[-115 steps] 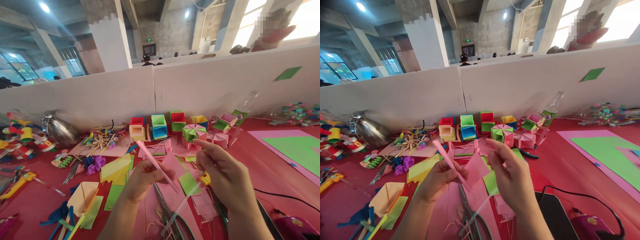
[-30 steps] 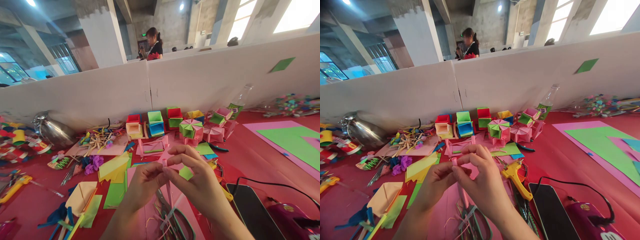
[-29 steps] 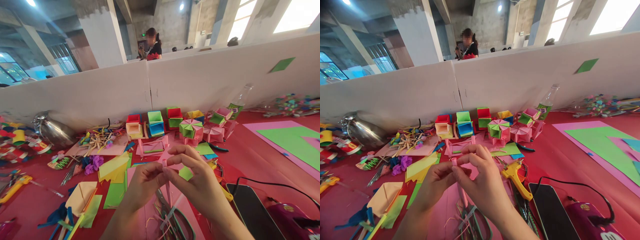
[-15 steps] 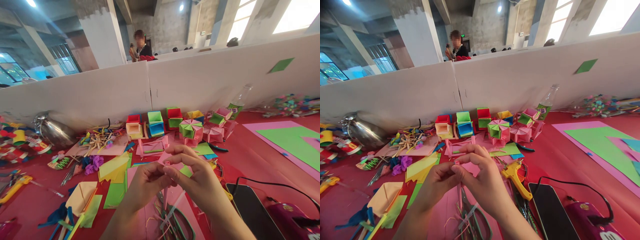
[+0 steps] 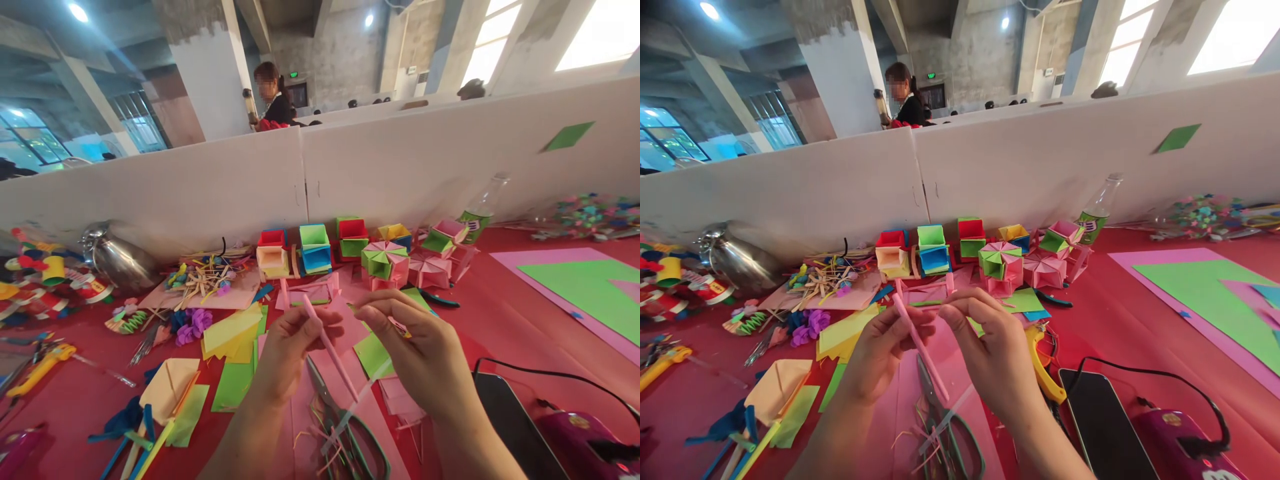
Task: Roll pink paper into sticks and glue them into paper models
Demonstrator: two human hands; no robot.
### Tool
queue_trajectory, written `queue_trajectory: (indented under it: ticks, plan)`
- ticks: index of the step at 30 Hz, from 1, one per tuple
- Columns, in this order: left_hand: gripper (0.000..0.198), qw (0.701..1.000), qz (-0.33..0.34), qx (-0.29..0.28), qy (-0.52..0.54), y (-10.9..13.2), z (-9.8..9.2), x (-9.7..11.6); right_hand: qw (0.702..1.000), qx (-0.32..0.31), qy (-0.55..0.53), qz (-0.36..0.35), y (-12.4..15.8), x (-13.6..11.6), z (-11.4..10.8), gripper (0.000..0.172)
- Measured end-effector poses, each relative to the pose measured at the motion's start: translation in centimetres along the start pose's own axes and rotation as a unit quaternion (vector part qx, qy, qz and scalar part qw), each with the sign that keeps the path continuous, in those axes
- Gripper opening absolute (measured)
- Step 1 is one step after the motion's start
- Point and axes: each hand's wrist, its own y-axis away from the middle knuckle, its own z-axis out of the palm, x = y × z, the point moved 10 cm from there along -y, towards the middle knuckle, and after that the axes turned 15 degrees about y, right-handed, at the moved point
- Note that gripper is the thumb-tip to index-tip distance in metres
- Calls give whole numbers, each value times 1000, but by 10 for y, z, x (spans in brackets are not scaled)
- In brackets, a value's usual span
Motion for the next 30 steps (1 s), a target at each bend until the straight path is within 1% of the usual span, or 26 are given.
queue_trajectory:
  ticks: [3,5,9,12,15,17,20,23,25,27,28,29,30]
  plan:
    - [14,991,59,46,107,-4,-10,4,1000,-1,20,-16,-1,-1,-1,18]
    - [12,980,88,72,164,-3,-17,4,999,18,33,-26,0,-2,-6,17]
    - [12,965,79,122,220,9,-29,-3,996,74,47,-34,5,-2,-28,16]
    - [16,956,77,148,242,21,-33,-2,993,107,41,-41,11,-2,-48,16]
    - [21,949,89,156,259,28,-31,2,989,141,29,-27,17,2,-69,13]
    - [23,946,93,155,270,31,-26,1,989,149,20,-8,22,5,-79,12]
    - [22,942,91,156,283,34,-16,-6,992,127,9,9,30,9,-85,24]
    - [23,941,87,150,291,38,-3,-18,996,85,8,17,42,18,-82,33]
    - [22,941,84,146,294,40,5,-27,998,44,24,37,52,32,-74,34]
    - [20,939,81,150,298,42,10,-36,997,5,35,71,64,51,-63,29]
    - [20,938,79,154,299,44,11,-40,996,-17,26,86,70,59,-56,25]
    - [20,937,79,158,302,45,12,-44,994,-34,6,106,77,68,-49,25]
    - [20,936,80,162,303,46,13,-47,990,-58,-21,125,84,74,-40,29]
